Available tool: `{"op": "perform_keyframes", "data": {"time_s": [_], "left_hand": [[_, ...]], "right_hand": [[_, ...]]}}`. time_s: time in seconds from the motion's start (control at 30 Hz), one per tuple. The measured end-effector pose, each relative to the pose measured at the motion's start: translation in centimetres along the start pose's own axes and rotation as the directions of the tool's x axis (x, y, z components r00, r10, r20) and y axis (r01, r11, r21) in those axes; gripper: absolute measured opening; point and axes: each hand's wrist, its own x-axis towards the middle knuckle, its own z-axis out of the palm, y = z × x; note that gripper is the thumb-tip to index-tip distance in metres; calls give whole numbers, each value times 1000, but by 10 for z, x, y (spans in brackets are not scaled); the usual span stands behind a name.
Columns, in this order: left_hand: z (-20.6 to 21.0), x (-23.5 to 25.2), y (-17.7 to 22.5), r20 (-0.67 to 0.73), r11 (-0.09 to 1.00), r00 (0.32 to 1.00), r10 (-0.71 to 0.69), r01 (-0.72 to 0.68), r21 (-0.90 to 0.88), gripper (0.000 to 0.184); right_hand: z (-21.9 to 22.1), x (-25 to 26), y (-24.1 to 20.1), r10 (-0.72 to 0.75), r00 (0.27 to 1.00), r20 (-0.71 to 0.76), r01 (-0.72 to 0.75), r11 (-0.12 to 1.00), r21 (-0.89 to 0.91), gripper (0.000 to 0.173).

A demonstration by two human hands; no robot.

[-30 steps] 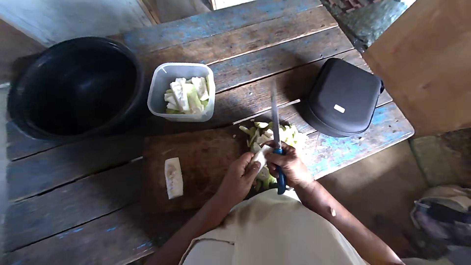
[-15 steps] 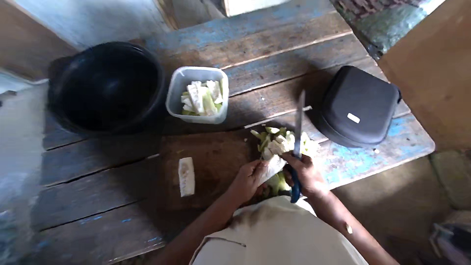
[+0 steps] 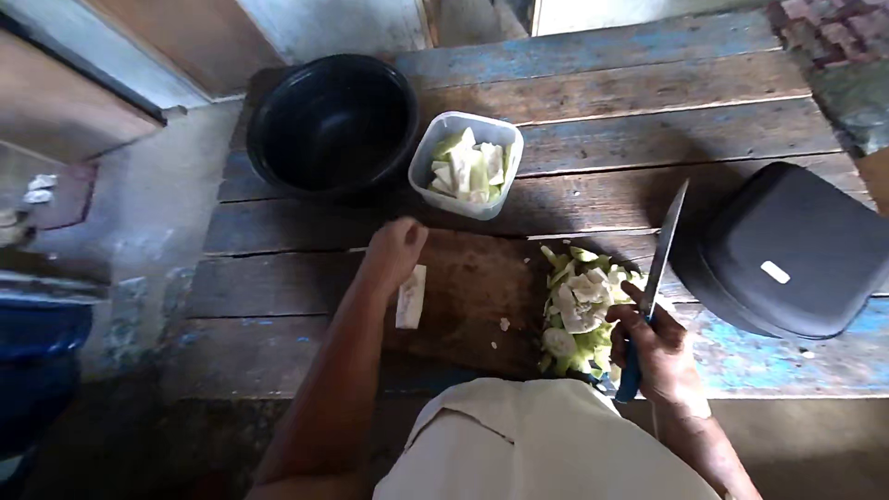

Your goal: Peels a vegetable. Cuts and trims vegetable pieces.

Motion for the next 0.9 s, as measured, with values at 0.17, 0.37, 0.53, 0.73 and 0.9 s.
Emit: {"op": "perform_keyframes", "data": {"time_s": [0.17,0.37,0.53,0.73,0.9], "left_hand": [[39,-30,-56,2,962,963,-271,271,31,52],[72,-42,-34,24,987,993,-119,121,-106,36],[98,-47,32,59,477,990,-126,113,-872,45],[137,-73,89,175,281,969,175,121,-952,34],[129,-60,61,452,318,649,612,322,-892,55]], "right_hand": [[5,8,-3,10,1000,-6,-11,998,-61,38],[18,4,-5,21,991,135,0,987,-158,37],[24,-8,-10,127,957,263,-109,991,-83,33],[22,-2,-2,80,979,186,-108,983,145,26],[-11,9,-11,-62,971,231,63,998,3,29]]}}
